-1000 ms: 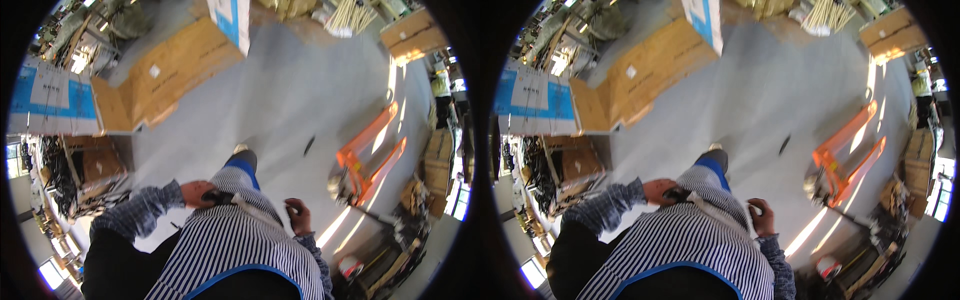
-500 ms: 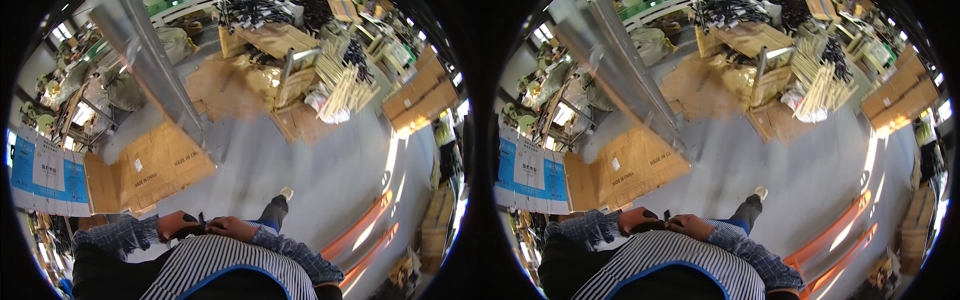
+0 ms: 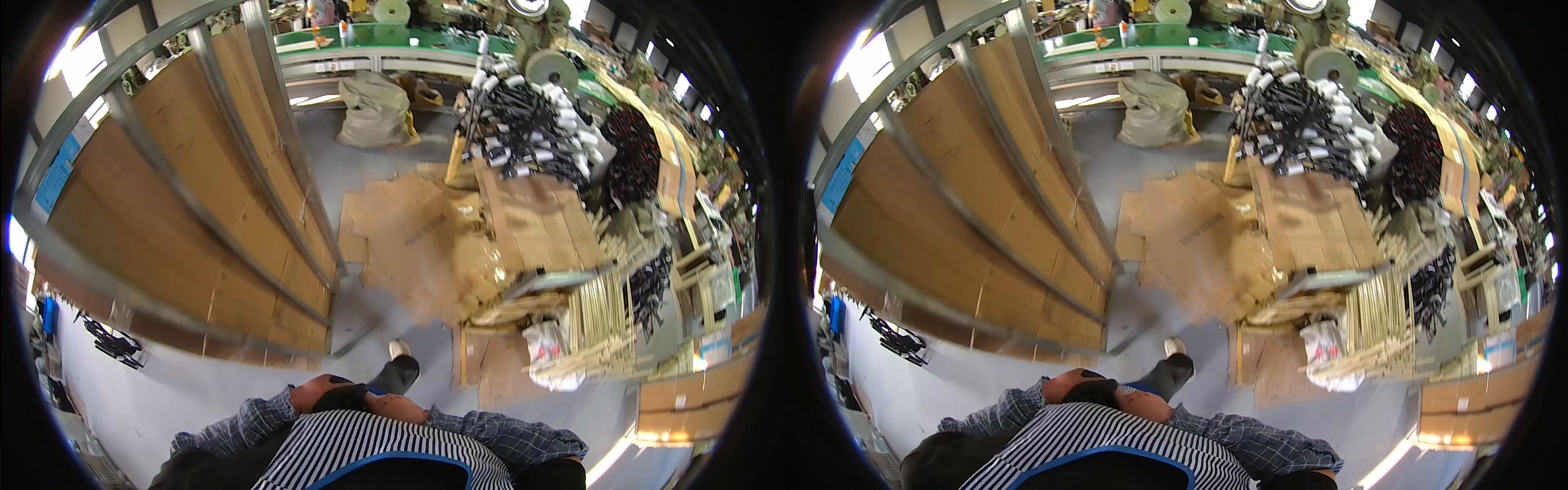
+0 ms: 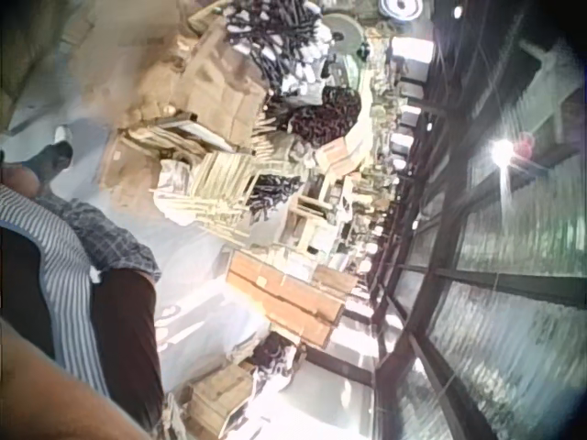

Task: The person assembles gray plastic furniture components by inserting cylindrical rods into joints, then uses a small metal tool to deburr edges. They gather long black metal bars, carry them across the workshop, and place them into a white sack. The person also handles a large sack and ties it closed.

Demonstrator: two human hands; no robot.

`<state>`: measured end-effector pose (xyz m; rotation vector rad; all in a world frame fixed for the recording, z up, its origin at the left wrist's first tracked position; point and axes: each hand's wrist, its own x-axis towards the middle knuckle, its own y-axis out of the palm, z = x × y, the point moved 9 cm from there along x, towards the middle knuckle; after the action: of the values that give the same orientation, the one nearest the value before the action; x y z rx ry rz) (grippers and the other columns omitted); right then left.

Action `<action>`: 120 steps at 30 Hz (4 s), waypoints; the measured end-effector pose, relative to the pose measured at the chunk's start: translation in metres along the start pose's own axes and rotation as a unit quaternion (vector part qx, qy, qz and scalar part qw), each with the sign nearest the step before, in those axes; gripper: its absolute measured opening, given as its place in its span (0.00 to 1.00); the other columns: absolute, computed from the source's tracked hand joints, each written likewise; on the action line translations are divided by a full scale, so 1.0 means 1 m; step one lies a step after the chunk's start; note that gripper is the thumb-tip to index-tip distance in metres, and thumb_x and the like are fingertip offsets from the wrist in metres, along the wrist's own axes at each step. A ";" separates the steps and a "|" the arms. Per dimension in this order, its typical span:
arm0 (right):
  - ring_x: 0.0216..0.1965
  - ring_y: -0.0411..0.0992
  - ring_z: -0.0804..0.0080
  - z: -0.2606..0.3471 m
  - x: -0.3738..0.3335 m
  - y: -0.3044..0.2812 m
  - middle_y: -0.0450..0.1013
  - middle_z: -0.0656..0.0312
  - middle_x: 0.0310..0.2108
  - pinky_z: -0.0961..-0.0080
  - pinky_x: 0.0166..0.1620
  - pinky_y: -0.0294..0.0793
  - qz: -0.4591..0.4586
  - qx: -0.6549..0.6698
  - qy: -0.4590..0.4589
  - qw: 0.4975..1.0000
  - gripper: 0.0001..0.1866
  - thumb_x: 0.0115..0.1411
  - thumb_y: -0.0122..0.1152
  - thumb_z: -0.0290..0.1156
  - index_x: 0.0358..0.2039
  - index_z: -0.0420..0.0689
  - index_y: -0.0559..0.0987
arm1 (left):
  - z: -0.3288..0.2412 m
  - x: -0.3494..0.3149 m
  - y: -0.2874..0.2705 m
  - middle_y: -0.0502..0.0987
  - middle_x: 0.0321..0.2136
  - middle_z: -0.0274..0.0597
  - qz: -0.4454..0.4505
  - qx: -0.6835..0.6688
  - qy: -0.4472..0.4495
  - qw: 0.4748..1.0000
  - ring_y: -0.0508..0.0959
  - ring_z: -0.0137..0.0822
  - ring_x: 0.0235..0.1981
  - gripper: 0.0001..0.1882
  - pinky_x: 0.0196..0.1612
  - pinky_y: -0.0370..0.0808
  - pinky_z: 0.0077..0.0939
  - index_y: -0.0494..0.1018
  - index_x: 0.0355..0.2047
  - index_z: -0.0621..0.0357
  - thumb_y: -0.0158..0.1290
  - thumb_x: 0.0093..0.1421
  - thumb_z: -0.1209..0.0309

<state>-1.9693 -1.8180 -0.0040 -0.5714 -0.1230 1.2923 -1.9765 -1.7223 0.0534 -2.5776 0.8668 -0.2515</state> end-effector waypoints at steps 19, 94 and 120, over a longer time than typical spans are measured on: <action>0.47 0.75 0.49 -0.111 0.365 -0.341 0.76 0.46 0.42 0.59 0.50 0.73 0.428 -0.020 -0.268 0.863 0.15 0.66 0.44 0.34 0.48 0.43 0.73 | 0.238 0.133 -0.289 0.84 0.35 0.49 -0.361 -0.045 -0.531 0.765 0.82 0.37 0.37 0.18 0.46 0.77 0.34 0.81 0.43 0.63 0.54 0.63 0.61; 0.42 0.74 0.43 -0.404 2.121 -1.408 0.75 0.43 0.39 0.58 0.49 0.72 -0.007 0.107 0.002 0.994 0.26 0.55 0.60 0.34 0.52 0.35 0.68 | 1.057 0.276 -2.125 0.63 0.59 0.65 -0.579 0.229 -0.711 0.326 0.67 0.61 0.58 0.47 0.59 0.67 0.52 0.59 0.65 0.50 0.63 0.49 0.47; 0.49 0.73 0.46 -0.032 2.515 -1.146 0.75 0.40 0.45 0.57 0.52 0.72 0.001 -0.131 -0.084 0.988 0.30 0.52 0.64 0.42 0.50 0.36 0.71 | 0.873 -0.204 -2.039 0.76 0.46 0.46 -0.933 0.149 -0.140 0.297 0.78 0.38 0.46 0.23 0.51 0.76 0.32 0.70 0.51 0.65 0.60 0.54 0.76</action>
<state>-0.2305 0.3296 -0.0661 -0.6854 -0.4363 1.3354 -0.7855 0.1584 0.1411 -1.5651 -2.3212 -0.3819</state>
